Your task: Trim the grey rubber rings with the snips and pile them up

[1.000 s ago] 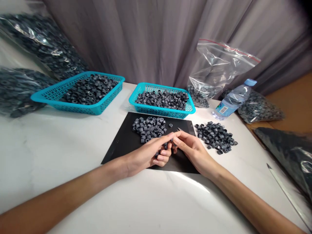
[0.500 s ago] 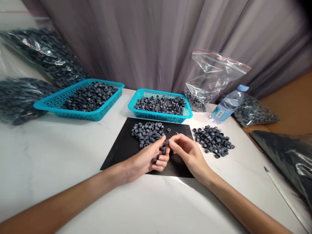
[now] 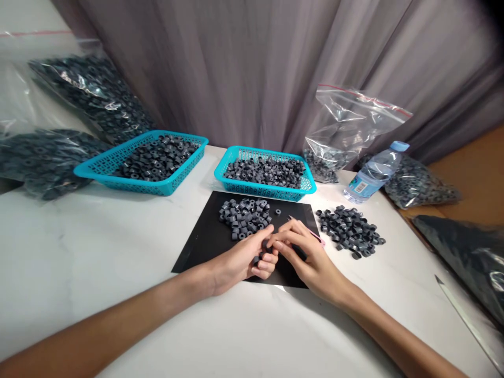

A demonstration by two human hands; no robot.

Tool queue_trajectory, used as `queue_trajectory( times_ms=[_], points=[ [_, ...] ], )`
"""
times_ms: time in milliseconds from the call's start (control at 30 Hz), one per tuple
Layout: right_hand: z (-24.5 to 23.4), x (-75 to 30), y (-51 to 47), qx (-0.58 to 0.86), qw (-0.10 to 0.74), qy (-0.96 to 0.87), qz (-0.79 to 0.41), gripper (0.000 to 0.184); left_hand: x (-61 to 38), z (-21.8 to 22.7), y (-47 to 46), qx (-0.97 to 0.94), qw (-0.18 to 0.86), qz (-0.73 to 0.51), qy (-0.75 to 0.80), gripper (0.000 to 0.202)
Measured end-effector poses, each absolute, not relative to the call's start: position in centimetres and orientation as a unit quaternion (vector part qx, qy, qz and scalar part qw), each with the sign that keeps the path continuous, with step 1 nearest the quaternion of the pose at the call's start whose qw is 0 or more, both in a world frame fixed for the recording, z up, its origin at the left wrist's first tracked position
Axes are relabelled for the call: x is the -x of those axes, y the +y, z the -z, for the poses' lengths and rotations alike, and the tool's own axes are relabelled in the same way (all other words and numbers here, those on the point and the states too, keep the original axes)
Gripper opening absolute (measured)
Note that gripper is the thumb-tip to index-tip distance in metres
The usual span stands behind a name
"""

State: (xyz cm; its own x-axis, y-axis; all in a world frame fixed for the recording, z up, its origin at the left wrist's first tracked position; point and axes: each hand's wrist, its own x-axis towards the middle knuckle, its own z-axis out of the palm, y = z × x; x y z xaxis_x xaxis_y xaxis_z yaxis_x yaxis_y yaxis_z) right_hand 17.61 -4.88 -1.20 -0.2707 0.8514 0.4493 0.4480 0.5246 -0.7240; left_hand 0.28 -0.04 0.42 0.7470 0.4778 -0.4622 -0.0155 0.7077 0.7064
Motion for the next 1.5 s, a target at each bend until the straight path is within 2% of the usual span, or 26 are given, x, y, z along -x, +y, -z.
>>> queue_trajectory(
  times_ms=[100, 367, 567, 667, 967, 1300, 1500],
  points=[
    [1.0, -17.7, -5.0, 0.419, 0.414, -0.773, -0.236, 0.021, -0.2, -0.4, -0.4, -0.379, 0.85, -0.155, 0.332, 0.04],
    [1.2, -17.3, -5.3, 0.42, 0.458, -0.747, -0.234, 0.019, -0.1, -0.7, -0.5, -0.367, 0.853, -0.168, 0.331, 0.035],
    [1.9, -17.0, -5.3, 0.437, 0.55, -0.654, -0.282, 0.005, -0.4, -1.4, -0.5, -0.324, 0.844, -0.194, 0.382, 0.03],
    [2.0, -16.7, -5.3, 0.435, 0.576, -0.622, -0.303, 0.007, -0.4, -1.6, -0.5, -0.347, 0.836, -0.187, 0.381, 0.029],
    [1.7, -16.8, -5.6, 0.432, 0.526, -0.686, -0.255, 0.01, 0.0, -1.1, 0.0, -0.375, 0.842, -0.167, 0.351, 0.033],
    [2.1, -16.9, -5.0, 0.407, 0.543, -0.619, -0.395, 0.02, 0.1, -1.0, 0.2, -0.364, 0.849, -0.172, 0.342, 0.032],
    [2.1, -17.1, -4.8, 0.431, 0.556, -0.591, -0.395, 0.013, -0.1, -1.4, -0.1, -0.369, 0.835, -0.159, 0.377, 0.039]
  ],
)
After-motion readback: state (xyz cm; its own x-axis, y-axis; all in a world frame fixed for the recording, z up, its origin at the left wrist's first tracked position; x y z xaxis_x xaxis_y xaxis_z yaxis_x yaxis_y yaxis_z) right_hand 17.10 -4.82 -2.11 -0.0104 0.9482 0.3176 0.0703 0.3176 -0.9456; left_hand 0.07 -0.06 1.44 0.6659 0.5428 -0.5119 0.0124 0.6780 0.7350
